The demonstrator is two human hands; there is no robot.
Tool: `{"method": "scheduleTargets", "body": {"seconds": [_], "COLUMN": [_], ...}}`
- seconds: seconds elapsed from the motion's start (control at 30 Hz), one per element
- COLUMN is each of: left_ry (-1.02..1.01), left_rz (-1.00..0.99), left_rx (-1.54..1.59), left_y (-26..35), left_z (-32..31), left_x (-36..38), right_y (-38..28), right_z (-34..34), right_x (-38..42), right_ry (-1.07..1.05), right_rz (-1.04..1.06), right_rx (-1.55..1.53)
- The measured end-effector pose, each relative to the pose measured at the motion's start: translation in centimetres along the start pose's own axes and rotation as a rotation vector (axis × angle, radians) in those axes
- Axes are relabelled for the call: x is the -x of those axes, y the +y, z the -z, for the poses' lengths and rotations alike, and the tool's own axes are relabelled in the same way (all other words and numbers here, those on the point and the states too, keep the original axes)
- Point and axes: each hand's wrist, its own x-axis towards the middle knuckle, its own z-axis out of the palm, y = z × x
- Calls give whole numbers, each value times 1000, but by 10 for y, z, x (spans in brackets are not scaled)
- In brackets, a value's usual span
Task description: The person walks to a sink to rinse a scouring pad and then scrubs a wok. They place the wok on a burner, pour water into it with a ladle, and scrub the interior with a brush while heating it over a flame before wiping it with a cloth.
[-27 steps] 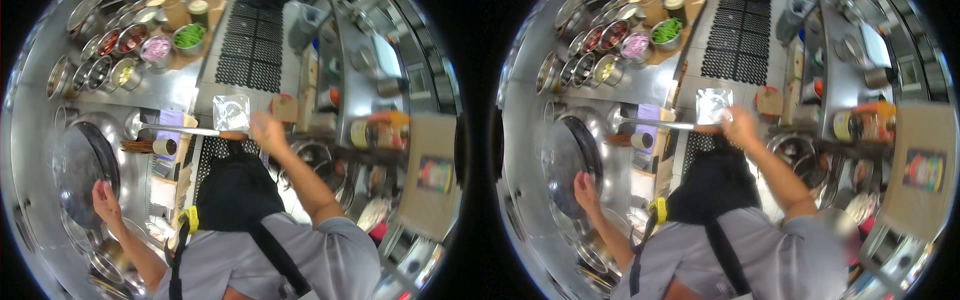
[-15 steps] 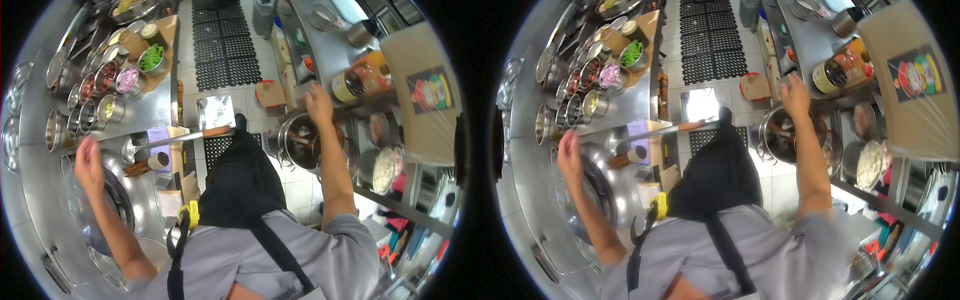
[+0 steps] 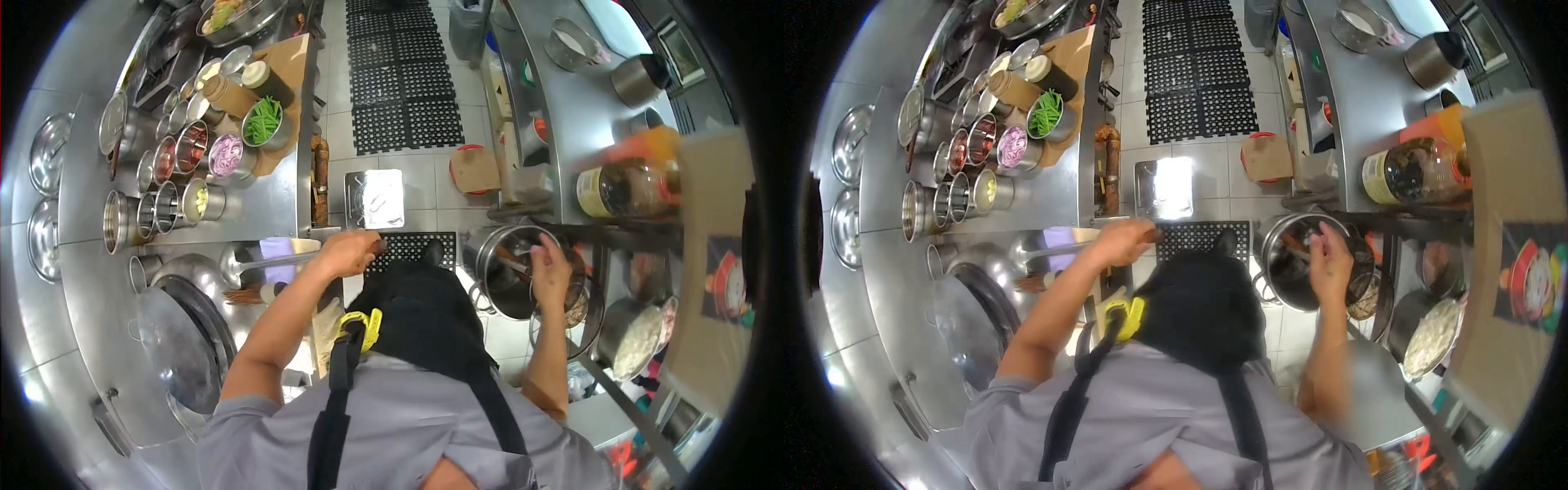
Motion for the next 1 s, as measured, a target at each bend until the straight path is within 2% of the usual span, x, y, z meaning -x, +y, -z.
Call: {"method": "scheduleTargets", "body": {"seconds": [0.13, 0.23, 0.4, 0.5, 0.6, 0.67, 0.73, 0.77, 0.87, 0.93, 0.97, 1.0], "left_ry": [109, 208, 454, 427, 223, 235, 212, 114, 171, 249, 280, 333], "left_rz": [94, 118, 223, 250, 204, 301, 340, 296, 230, 110, 53, 7], "left_rx": [73, 56, 79, -17, -165, -89, -83, -77, -105, -50, -12, 32], "left_y": [-7, -36, -82, -95, -150, -111, -100, -128, -138, -129, -123, -122], "left_z": [33, 47, 81, 103, 84, 106, 122, 114, 140, 178, 191, 204], "left_x": [-9, -22, -38, -53, -89, -89, -80, -93, -122, -161, -182, -209], "right_y": [-8, -18, -26, -35, -37, -40, -55, -60, -66, -80, -91, -108], "right_z": [4, 12, 28, 38, 27, 17, 11, 6, -11, -24, -30, -34], "right_x": [-13, -24, -27, -32, -34, -41, -45, -52, -81, -111, -131, -155], "right_ry": [-128, -169, -87, -81, -23, -4, -54, -37, -41, -20, -64, -52], "right_rz": [57, 53, -42, -72, -35, 11, -45, -49, -110, -99, -180, -115], "right_rx": [-22, -47, -71, -55, -80, -107, -109, -141, -221, -245, -352, -318]}}
